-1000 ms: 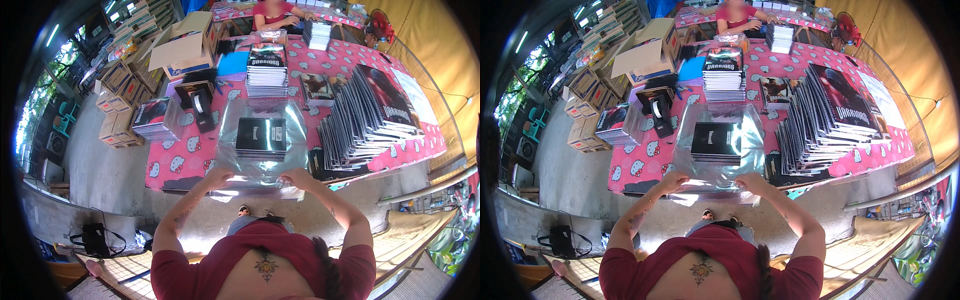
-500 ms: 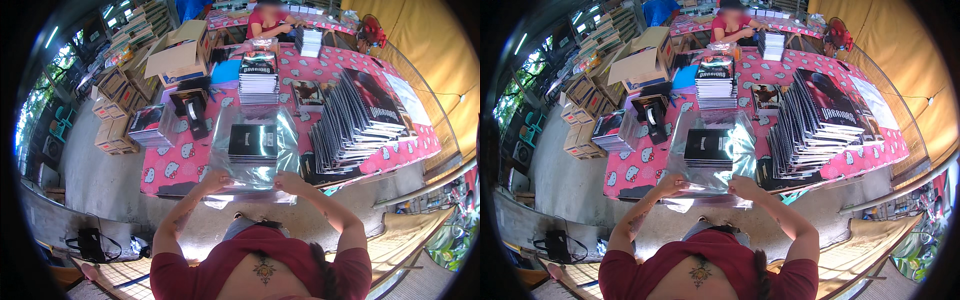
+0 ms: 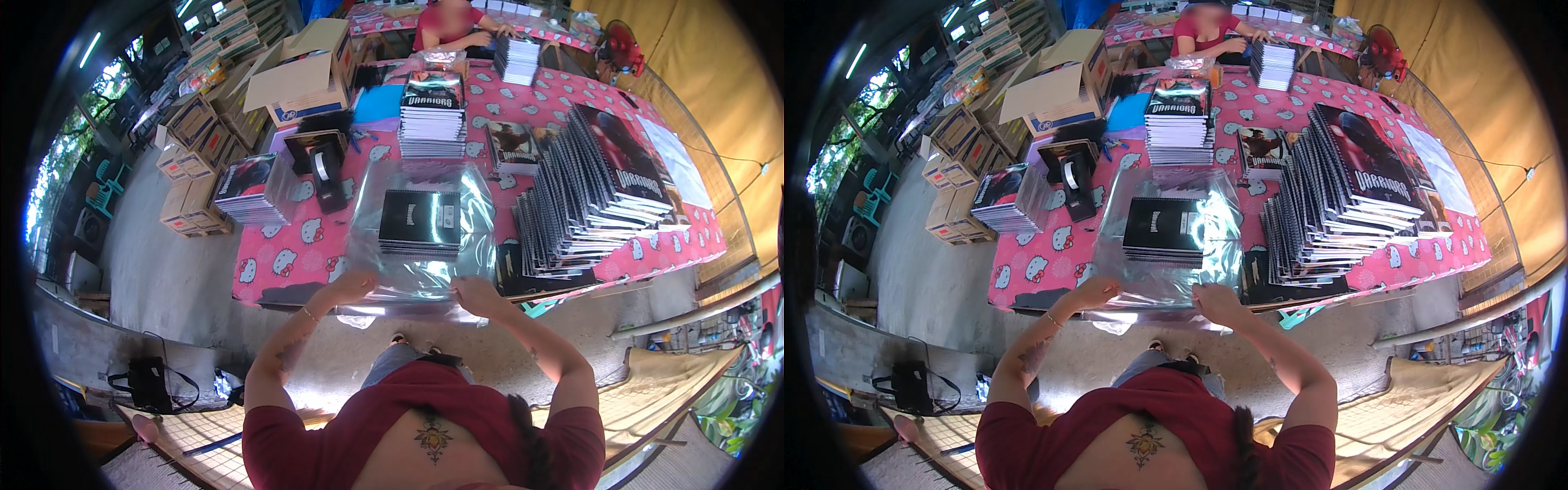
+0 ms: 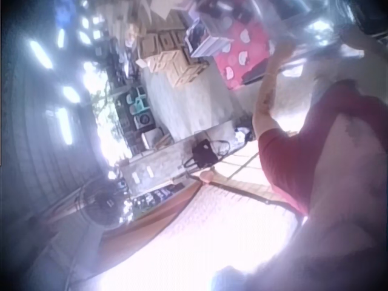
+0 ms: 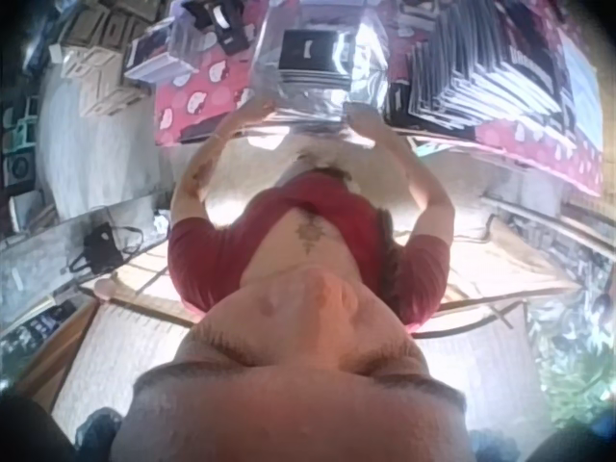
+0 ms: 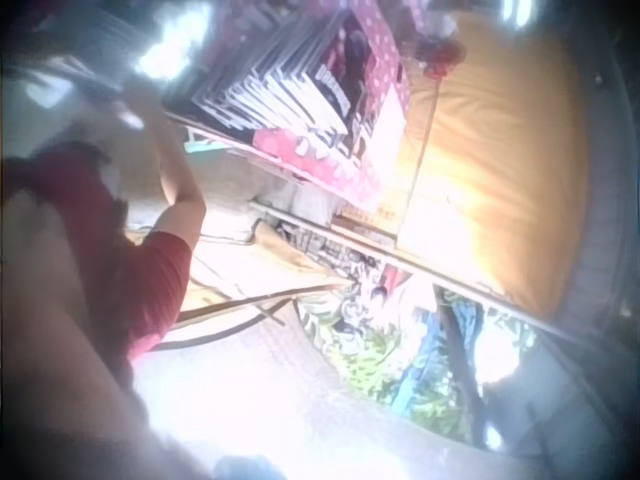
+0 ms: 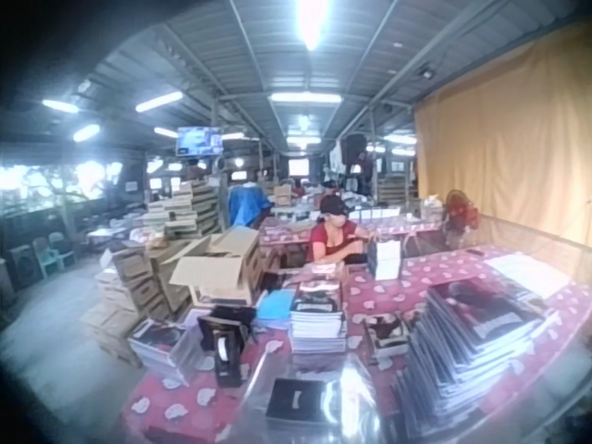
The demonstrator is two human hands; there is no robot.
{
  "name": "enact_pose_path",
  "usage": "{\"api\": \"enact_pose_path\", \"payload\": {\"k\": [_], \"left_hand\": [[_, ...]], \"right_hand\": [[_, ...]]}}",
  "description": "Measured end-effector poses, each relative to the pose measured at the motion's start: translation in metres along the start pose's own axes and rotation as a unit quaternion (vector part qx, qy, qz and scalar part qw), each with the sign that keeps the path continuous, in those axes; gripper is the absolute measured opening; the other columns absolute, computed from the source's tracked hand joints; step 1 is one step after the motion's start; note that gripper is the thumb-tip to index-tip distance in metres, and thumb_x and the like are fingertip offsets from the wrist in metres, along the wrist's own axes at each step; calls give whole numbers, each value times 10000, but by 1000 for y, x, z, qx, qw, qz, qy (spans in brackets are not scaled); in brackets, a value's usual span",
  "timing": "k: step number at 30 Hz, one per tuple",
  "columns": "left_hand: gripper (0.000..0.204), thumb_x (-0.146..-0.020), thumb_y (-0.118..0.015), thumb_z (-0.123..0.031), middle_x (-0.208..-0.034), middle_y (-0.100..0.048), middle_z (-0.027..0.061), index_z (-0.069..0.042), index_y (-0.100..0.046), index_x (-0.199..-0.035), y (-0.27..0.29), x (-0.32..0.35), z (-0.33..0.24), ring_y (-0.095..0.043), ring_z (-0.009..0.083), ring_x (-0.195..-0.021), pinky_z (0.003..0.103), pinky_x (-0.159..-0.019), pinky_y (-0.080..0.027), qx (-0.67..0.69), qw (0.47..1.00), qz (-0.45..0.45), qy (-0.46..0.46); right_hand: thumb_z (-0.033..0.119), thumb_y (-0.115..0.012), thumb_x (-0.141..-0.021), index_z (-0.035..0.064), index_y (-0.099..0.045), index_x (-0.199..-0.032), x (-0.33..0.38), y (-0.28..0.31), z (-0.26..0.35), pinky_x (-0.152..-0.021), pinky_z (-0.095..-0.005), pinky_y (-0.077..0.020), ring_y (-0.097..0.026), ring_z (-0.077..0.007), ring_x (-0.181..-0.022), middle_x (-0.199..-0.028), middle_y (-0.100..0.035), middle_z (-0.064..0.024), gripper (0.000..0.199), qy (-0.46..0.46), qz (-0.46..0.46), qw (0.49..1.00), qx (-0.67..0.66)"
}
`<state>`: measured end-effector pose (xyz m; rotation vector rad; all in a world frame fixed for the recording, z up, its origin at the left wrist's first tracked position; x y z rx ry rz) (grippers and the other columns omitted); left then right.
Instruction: The person takes books from a stack and places them into clear plastic bags by hand, سپس using a tape dispenser to seal the bags.
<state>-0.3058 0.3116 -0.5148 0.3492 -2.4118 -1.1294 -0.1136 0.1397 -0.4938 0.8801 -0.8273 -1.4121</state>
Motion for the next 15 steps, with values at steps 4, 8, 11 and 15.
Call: {"api": "enact_pose_path", "payload": {"k": [4, 8, 11, 15], "left_hand": [[315, -945, -604, -334, -988, -704, 143, -49, -681, -1055, -4, 8, -1, -668, 312, -930, 410, -819, -504, 36, 998, -2, -44], [332, -938, -619, -340, -1006, -706, 141, -50, -680, -1087, -8, 16, 22, -665, 299, -938, 403, -820, -503, -8, 996, 50, -72], [335, -920, -636, -339, -955, -714, 114, -49, -693, -1077, 23, 2, 25, -668, 245, -905, 378, -799, -508, 24, 996, 81, -7], [304, -911, -639, -323, -876, -718, 96, -44, -716, -1001, 97, -11, 9, -671, 227, -813, 360, -751, -508, 92, 993, -51, 55]], "right_hand": [[256, -695, -826, 75, -571, -997, 0, 1, 16, -801, -454, -510, -638, -292, -941, -921, -635, -99, 278, 0, -8, 998, 60], [321, -756, -774, 81, -564, -1049, 3, -3, 23, -833, -470, -499, -617, -287, -1009, -1018, -606, -97, 413, -6, 6, 995, 98], [340, -766, -764, 95, -570, -1088, 6, 4, 19, -839, -459, -497, -607, -291, -1019, -1039, -596, -99, 450, -23, 14, 991, 134], [227, -714, -810, 79, -588, -1151, -8, 27, -19, -830, -426, -503, -625, -325, -968, -1057, -635, -121, 393, -103, 39, 978, -179]]}}
Point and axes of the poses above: each hand's wrist, its own x-axis away from the middle knuckle, its own y-axis out of the back of the hand, z = x × y, the point moved 10 cm from there along -x, towards the middle knuckle
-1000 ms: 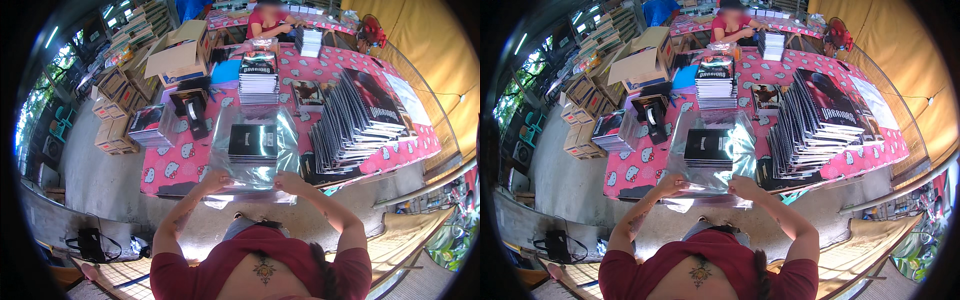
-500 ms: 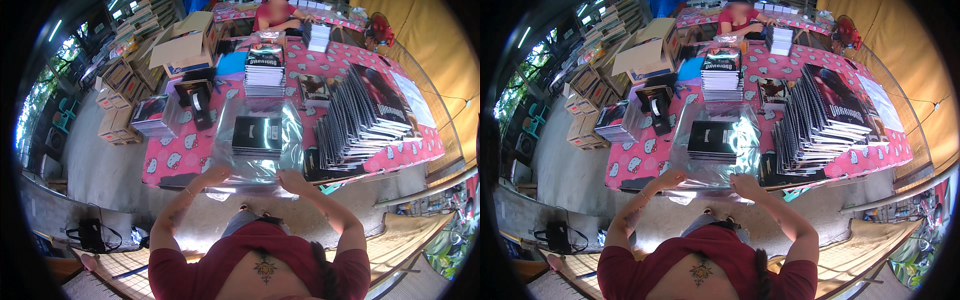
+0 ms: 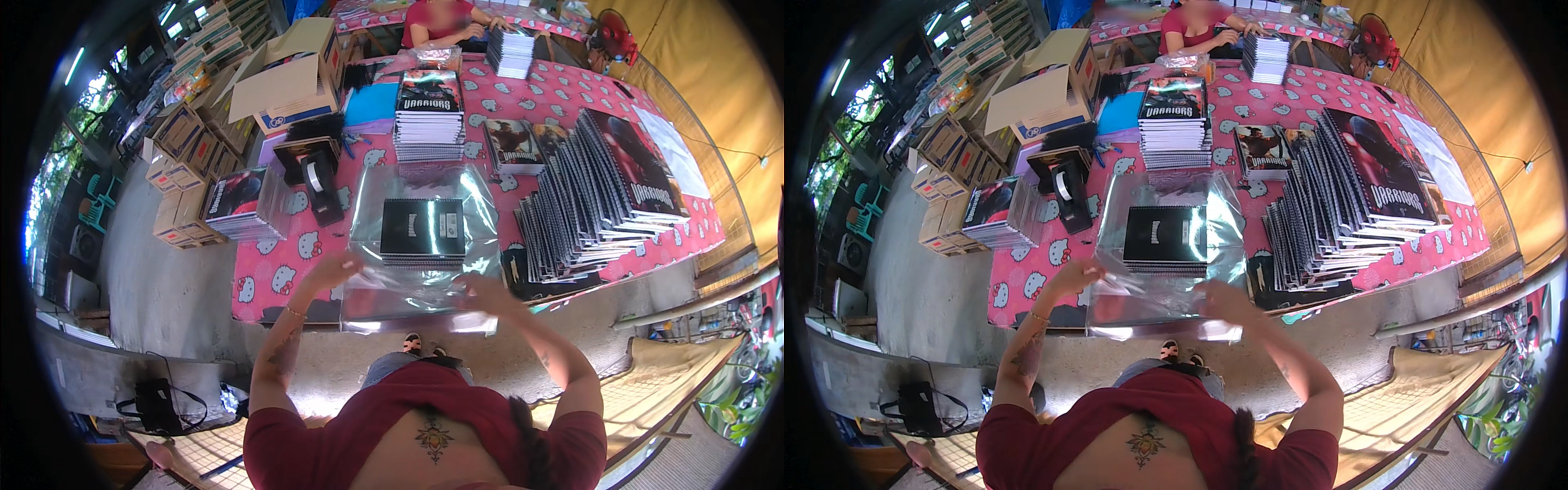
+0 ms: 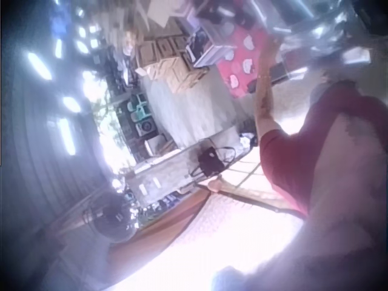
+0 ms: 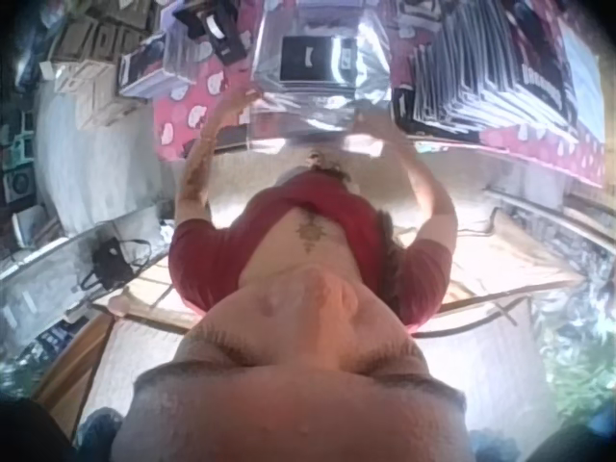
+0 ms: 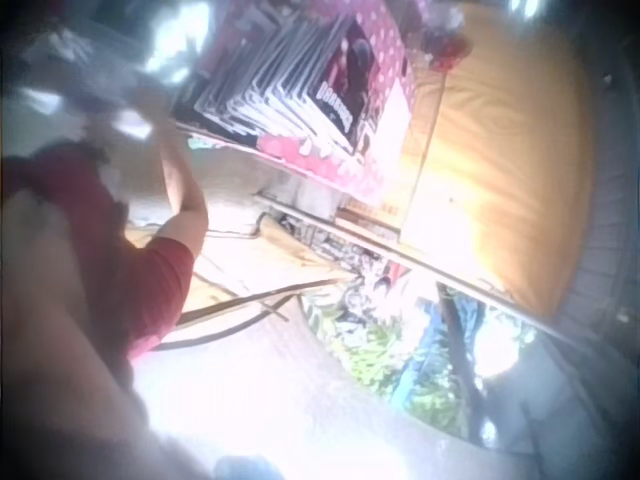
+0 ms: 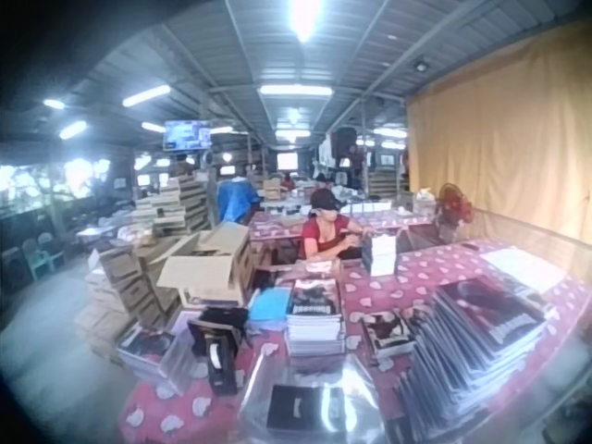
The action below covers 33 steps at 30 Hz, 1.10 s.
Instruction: The person takes books from a stack and places them into clear plastic bags by hand, سپس using a tape dispenser to seal the bags.
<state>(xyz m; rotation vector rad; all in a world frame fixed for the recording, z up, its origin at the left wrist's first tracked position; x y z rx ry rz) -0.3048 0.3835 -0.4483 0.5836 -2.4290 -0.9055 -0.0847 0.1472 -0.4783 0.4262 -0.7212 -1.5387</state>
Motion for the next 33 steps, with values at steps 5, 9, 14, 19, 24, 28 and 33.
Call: {"api": "enact_pose_path", "payload": {"k": [5, 9, 14, 19, 24, 28, 33], "left_hand": [[250, -867, -679, -223, -737, -674, 51, 25, -700, -891, 34, -84, 43, -624, 136, -682, 297, -654, -491, 211, 963, -149, -70], [210, -834, -672, -173, -712, -669, 57, 37, -689, -841, 38, -125, 73, -610, 119, -647, 284, -620, -483, 267, 956, -125, 9], [203, -851, -665, -183, -755, -689, 103, 8, -700, -908, 62, -145, 48, -657, 178, -678, 310, -634, -506, 160, 963, -199, -92], [196, -872, -647, -167, -856, -694, 154, -21, -704, -989, 56, -202, -89, -675, 323, -814, 416, -738, -531, -14, 923, -244, -299], [128, -868, -604, -122, -940, -656, 176, -25, -676, -912, -6, -281, -91, -645, 374, -878, 451, -777, -525, -237, 903, -224, -280], [125, -824, -625, -113, -1014, -628, 187, -25, -649, -910, -16, -319, -70, -627, 384, -937, 482, -792, -512, -234, 940, -137, -205], [178, -757, -675, -133, -1040, -620, 178, -39, -632, -902, 1, -305, -83, -609, 376, -992, 497, -800, -498, -187, 917, -212, -280]], "right_hand": [[159, -634, -842, 100, -547, -1321, -27, 120, -6, -948, -459, -455, -568, -333, -1148, -1265, -571, -158, 491, -119, -324, 929, 130], [327, -658, -868, 157, -486, -1416, -64, -4, 86, -1070, -597, -326, -415, -337, -1356, -1486, -419, -148, 599, 77, -205, 938, 270], [451, -649, -858, 170, -478, -1421, -82, -29, 90, -1083, -586, -311, -402, -340, -1366, -1484, -412, -165, 652, 46, -220, 939, 259], [445, -646, -858, 176, -485, -1414, -87, -33, 87, -1085, -588, -306, -414, -332, -1355, -1480, -417, -159, 638, 9, -222, 940, 259], [429, -648, -855, 185, -499, -1397, -90, -29, 91, -1079, -585, -310, -416, -320, -1349, -1481, -420, -146, 613, -2, -218, 940, 263], [416, -648, -855, 190, -507, -1386, -90, -24, 89, -1075, -579, -316, -419, -310, -1340, -1471, -431, -136, 594, 1, -222, 940, 257], [403, -649, -855, 199, -509, -1384, -90, -22, 90, -1066, -570, -328, -432, -304, -1324, -1459, -442, -128, 584, 7, -219, 940, 261]]}}
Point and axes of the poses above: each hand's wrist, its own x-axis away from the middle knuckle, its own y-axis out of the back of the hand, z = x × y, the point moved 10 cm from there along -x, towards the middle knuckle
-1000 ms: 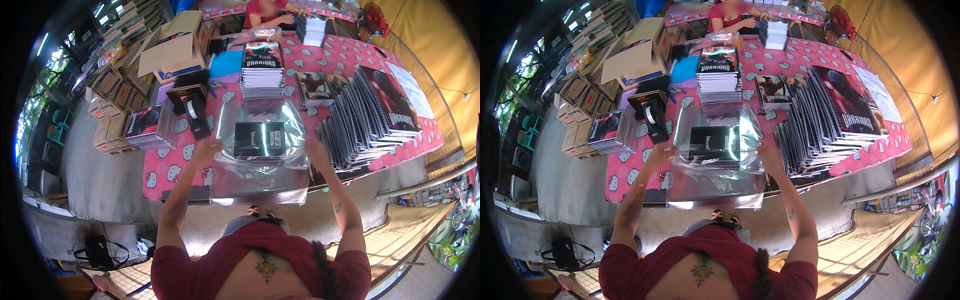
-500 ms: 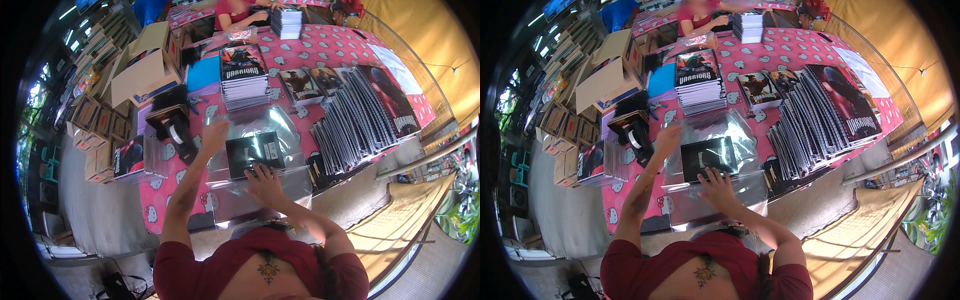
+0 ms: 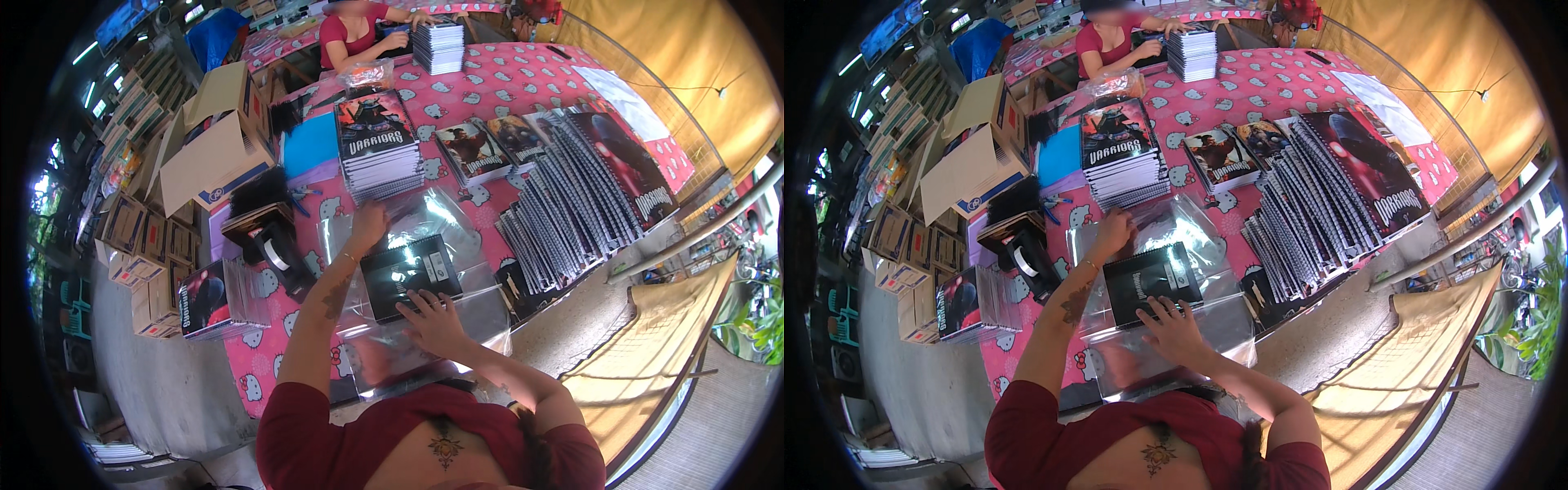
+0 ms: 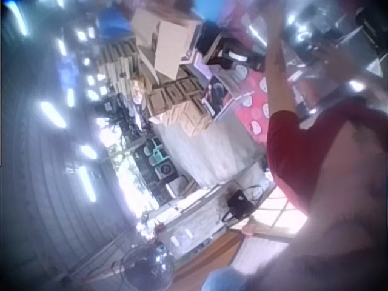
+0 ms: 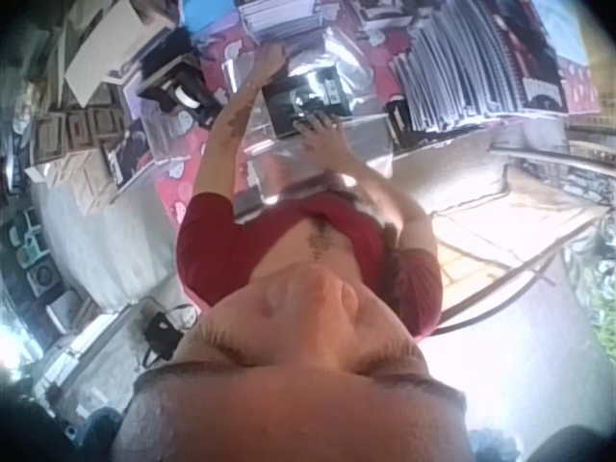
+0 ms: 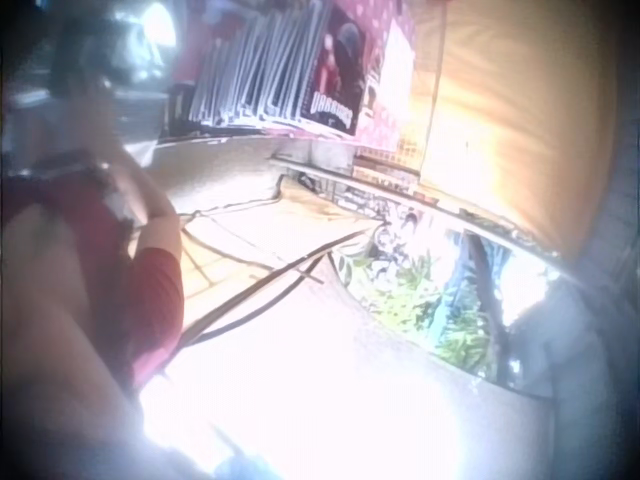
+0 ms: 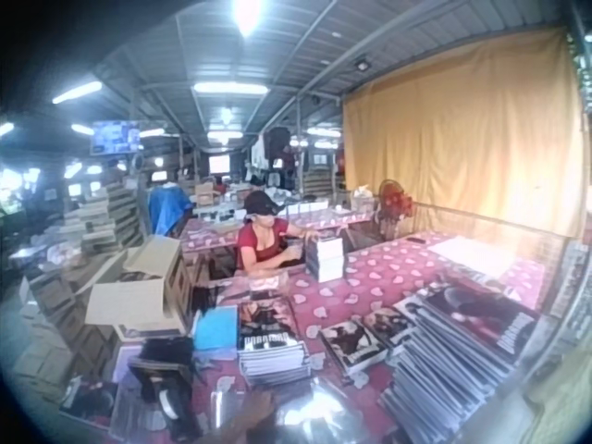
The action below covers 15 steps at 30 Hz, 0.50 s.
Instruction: The person takes books from a stack and places them into clear plastic bags by hand, سپس using a tape dispenser to seal the bags.
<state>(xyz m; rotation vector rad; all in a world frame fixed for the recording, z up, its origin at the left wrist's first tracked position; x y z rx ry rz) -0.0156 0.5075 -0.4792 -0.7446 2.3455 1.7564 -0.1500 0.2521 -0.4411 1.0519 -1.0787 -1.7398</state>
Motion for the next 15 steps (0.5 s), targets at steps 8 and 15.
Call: {"api": "enact_pose_path", "payload": {"k": [8, 15], "left_hand": [[232, -760, -719, -195, -812, -653, 121, -82, -603, -926, 5, 2, -18, -647, 369, -776, 508, -739, -488, 2, 999, 18, -38], [202, -847, -689, -249, -826, -687, 139, -52, -665, -884, 24, 1, -48, -668, 365, -802, 452, -739, -510, 87, 990, 107, 21]], "right_hand": [[384, -659, -849, 206, -504, -1388, 3, 1, 3, -1068, -572, -330, -428, -310, -1327, -1459, -440, -124, 588, 5, -6, 1000, -2], [374, -662, -847, 199, -508, -1383, 5, 2, 2, -1058, -573, -325, -426, -318, -1326, -1449, -447, -127, 585, -2, 1, 1000, 6]]}}
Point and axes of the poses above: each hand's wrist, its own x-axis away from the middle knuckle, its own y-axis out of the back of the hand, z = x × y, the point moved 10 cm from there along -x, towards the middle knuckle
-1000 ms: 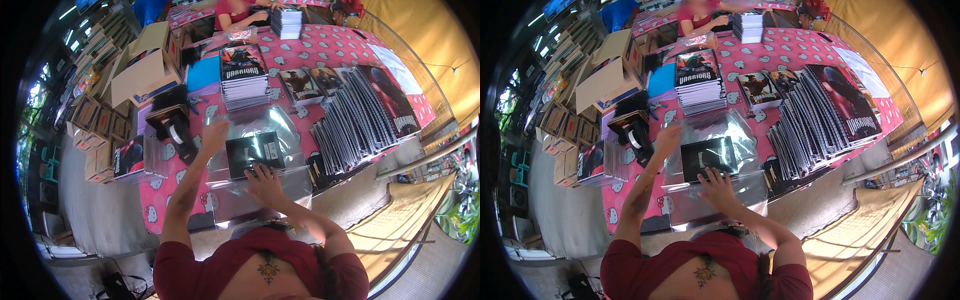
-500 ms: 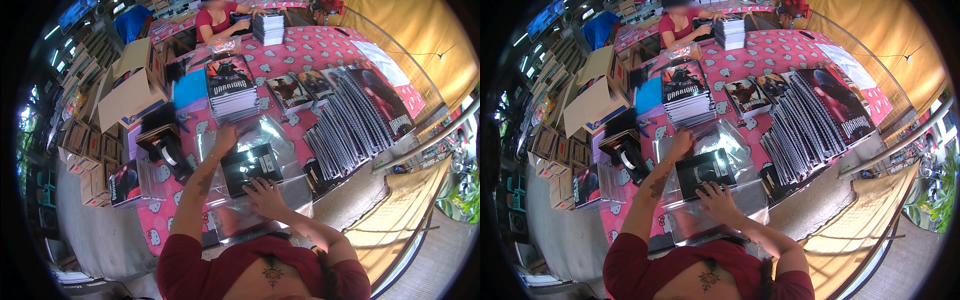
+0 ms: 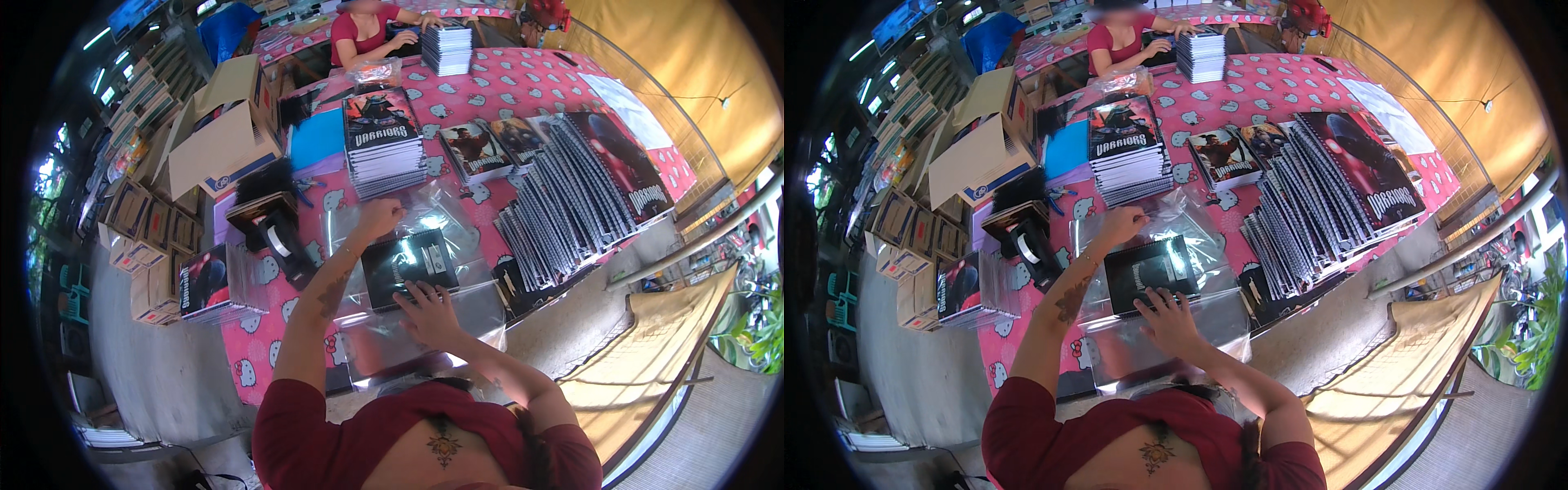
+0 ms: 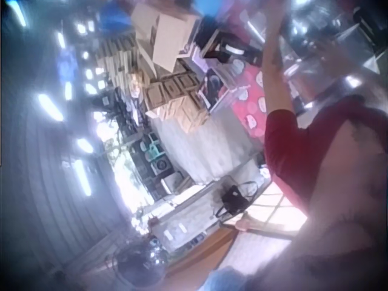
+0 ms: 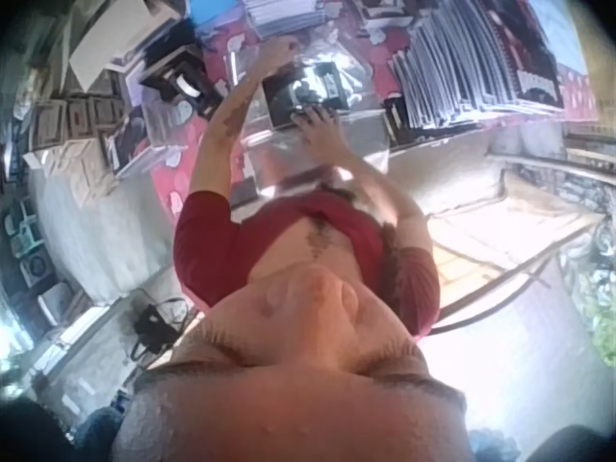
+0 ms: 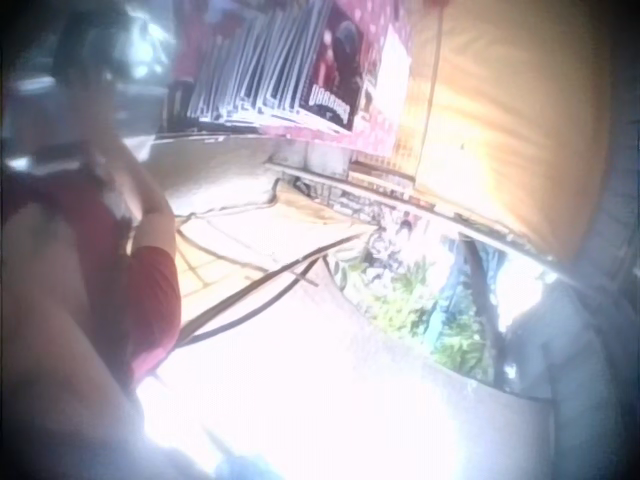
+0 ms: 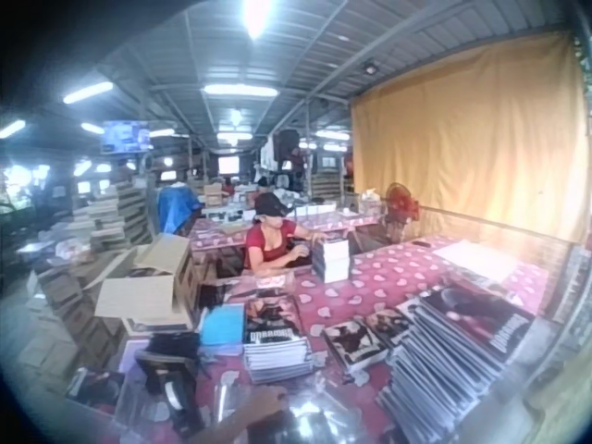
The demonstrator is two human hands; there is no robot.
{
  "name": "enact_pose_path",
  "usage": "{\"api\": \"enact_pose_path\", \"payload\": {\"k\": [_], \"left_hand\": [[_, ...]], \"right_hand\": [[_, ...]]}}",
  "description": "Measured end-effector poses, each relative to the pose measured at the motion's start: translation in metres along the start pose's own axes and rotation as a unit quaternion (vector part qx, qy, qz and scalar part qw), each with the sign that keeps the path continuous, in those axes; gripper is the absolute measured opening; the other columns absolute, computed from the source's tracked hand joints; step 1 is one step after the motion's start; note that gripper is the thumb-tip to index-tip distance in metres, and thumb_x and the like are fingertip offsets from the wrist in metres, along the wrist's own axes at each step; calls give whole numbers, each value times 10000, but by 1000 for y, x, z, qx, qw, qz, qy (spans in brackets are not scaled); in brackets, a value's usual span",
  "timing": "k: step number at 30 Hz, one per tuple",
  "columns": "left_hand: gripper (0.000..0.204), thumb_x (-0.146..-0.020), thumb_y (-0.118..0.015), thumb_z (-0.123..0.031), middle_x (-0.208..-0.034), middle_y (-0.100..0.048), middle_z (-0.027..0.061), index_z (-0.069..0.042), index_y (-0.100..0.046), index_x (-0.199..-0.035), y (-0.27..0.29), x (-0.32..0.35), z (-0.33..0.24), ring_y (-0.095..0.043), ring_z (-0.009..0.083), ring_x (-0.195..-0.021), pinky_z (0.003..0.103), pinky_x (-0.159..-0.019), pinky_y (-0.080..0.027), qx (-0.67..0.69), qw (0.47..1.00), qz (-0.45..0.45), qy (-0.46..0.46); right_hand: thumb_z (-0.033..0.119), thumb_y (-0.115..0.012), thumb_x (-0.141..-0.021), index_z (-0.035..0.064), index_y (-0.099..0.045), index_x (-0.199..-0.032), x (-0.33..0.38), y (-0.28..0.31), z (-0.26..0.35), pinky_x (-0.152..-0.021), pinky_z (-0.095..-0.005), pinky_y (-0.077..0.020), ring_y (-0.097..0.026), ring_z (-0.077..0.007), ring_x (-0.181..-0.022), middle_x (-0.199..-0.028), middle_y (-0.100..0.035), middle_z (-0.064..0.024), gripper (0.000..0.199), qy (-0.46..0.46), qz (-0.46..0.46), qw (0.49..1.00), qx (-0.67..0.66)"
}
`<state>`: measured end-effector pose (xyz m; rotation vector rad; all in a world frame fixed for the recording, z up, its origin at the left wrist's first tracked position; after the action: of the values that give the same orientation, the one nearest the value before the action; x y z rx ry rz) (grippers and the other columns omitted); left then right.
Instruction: The person takes books from a stack and places them into clear plastic bags by hand, سپس using a tape dispenser to seal the bags.
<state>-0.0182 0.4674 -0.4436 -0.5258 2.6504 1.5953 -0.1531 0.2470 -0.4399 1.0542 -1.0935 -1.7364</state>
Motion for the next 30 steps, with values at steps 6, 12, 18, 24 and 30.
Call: {"api": "enact_pose_path", "payload": {"k": [6, 12, 18, 24, 30], "left_hand": [[140, -885, -631, -156, -926, -703, 150, -60, -704, -957, 33, 48, -37, -667, 349, -841, 432, -750, -523, 80, 989, -90, -85], [168, -869, -615, -91, -965, -702, 127, -30, -701, -999, 28, 117, -90, -669, 358, -852, 443, -763, -540, -19, 990, -119, -77], [212, -840, -591, -67, -993, -691, 173, 7, -667, -1024, -13, 153, -96, -677, 349, -899, 438, -739, -559, 11, 984, -173, 35], [248, -833, -592, -72, -1039, -689, 187, -4, -677, -1055, -19, 160, -82, -680, 342, -939, 422, -767, -567, 61, 979, -156, 112], [303, -812, -559, -26, -1086, -676, 216, 19, -644, -1100, -44, 150, -93, -648, 350, -1038, 424, -827, -555, -82, 990, -35, 110]], "right_hand": [[398, -665, -851, 167, -514, -1369, -1, 0, 3, -1054, -571, -324, -426, -327, -1320, -1425, -461, -140, 587, 23, -18, 1000, -8], [434, -654, -858, 132, -517, -1356, -2, -3, 1, -1040, -618, -302, -406, -353, -1329, -1389, -470, -150, 598, 6, -22, 1000, -19], [468, -644, -850, 120, -564, -1340, -9, -26, -12, -1038, -744, -210, -338, -385, -1417, -1475, -434, -197, 607, 32, 43, 998, 34], [271, -625, -873, 86, -609, -1187, -13, -28, -45, -1053, -692, -236, -471, -365, -1297, -1320, -551, -199, 365, -29, -3, 989, -142], [152, -568, -834, 42, -621, -975, -115, 35, -51, -829, -453, -476, -620, -379, -935, -1044, -646, -172, 187, 107, -241, 912, -314]]}}
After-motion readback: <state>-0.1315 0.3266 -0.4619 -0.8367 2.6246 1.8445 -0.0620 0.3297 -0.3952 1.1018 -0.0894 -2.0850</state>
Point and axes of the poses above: each hand's wrist, its own x-axis away from the middle knuckle, its own y-axis out of the back of the hand, z = x × y, the point moved 10 cm from there along -x, towards the middle knuckle
